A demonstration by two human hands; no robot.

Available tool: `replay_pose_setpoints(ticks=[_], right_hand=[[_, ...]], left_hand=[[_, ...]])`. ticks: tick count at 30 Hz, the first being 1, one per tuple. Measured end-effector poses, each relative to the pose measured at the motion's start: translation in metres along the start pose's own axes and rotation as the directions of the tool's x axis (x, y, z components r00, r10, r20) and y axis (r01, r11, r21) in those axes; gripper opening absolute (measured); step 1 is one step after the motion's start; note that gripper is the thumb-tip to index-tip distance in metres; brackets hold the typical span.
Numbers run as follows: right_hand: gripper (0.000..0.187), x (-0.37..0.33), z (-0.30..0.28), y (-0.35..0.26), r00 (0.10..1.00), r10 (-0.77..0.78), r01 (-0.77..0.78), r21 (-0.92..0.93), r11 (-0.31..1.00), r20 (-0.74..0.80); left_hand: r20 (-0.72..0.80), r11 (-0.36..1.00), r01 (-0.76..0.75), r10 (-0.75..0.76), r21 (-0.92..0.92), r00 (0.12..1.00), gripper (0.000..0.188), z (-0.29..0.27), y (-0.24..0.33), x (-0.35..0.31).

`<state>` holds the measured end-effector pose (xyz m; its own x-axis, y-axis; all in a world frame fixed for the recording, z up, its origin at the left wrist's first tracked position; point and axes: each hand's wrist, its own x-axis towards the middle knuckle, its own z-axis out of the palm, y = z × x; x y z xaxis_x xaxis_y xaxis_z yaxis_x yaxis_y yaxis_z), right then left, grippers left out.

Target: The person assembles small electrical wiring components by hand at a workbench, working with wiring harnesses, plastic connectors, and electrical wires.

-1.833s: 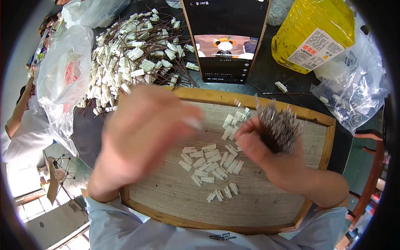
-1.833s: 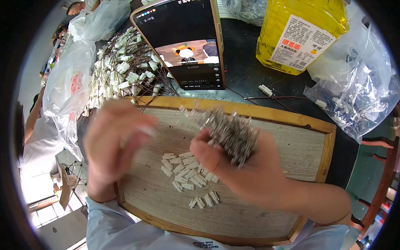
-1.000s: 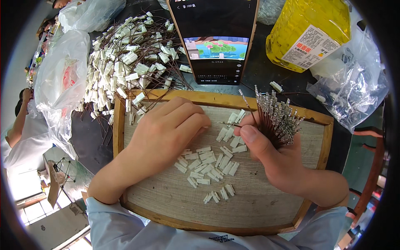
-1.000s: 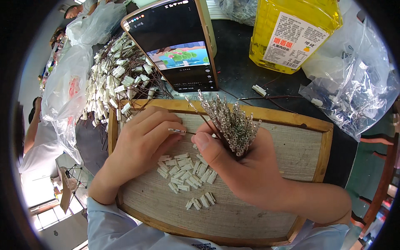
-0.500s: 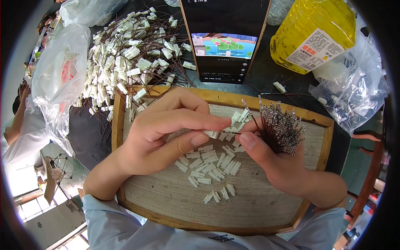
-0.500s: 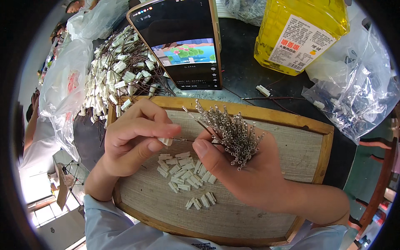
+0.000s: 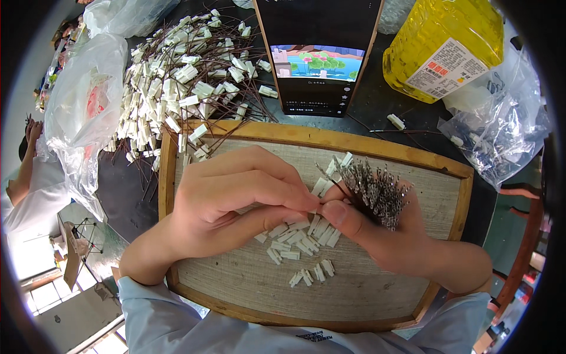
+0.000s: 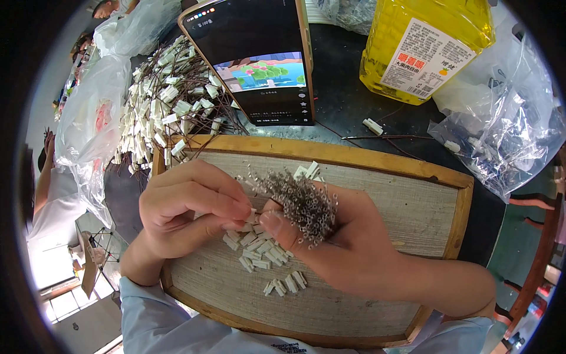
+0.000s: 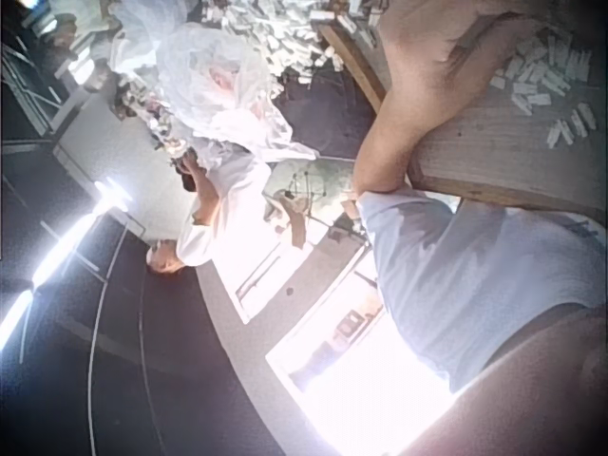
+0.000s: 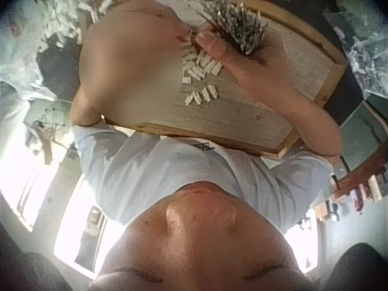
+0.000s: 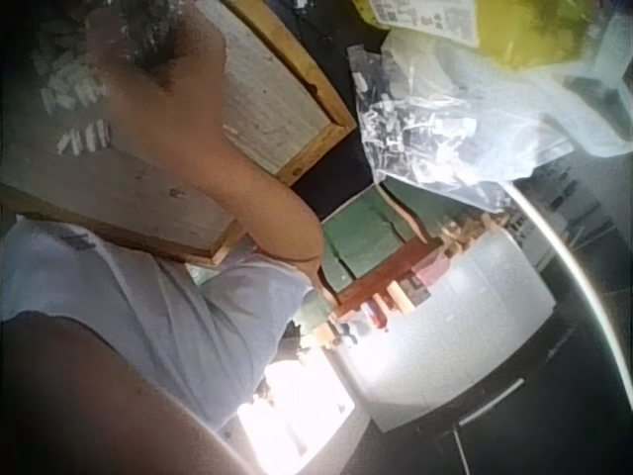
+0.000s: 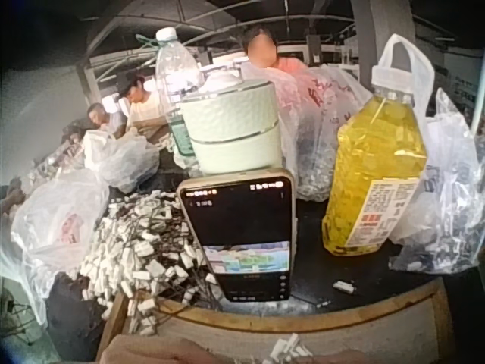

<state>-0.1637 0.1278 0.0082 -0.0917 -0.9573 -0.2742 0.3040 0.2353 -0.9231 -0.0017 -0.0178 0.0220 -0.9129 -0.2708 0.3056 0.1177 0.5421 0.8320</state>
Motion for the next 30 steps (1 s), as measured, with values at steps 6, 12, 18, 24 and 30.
replay_pose_setpoints(ticks=[6,12,18,24,30], right_hand=[[0.019,0.003,-0.007,-0.006,0.994,-0.012,0.009,-0.030,1.000,-0.110],[0.019,0.001,-0.011,-0.002,0.984,-0.003,0.029,0.149,0.988,-0.176],[0.017,0.003,-0.007,-0.004,0.988,0.012,0.003,0.100,0.995,-0.155],[0.013,0.002,-0.007,-0.005,0.994,-0.014,0.017,0.027,1.000,-0.108],[0.009,0.001,-0.004,-0.001,0.988,-0.061,0.052,-0.068,0.996,-0.139]], left_hand=[[-0.353,0.651,0.201,0.110,0.732,0.929,0.020,-0.049,-0.001,-0.001],[0.114,0.787,-0.044,-0.034,0.616,0.993,0.028,-0.003,0.004,0.001],[0.175,0.780,-0.083,-0.034,0.620,0.984,0.028,0.019,-0.007,0.002],[0.116,0.729,-0.096,0.022,0.678,0.993,0.030,0.010,-0.020,-0.005],[0.013,0.895,0.044,-0.056,0.443,0.998,0.022,0.007,-0.018,-0.002]])
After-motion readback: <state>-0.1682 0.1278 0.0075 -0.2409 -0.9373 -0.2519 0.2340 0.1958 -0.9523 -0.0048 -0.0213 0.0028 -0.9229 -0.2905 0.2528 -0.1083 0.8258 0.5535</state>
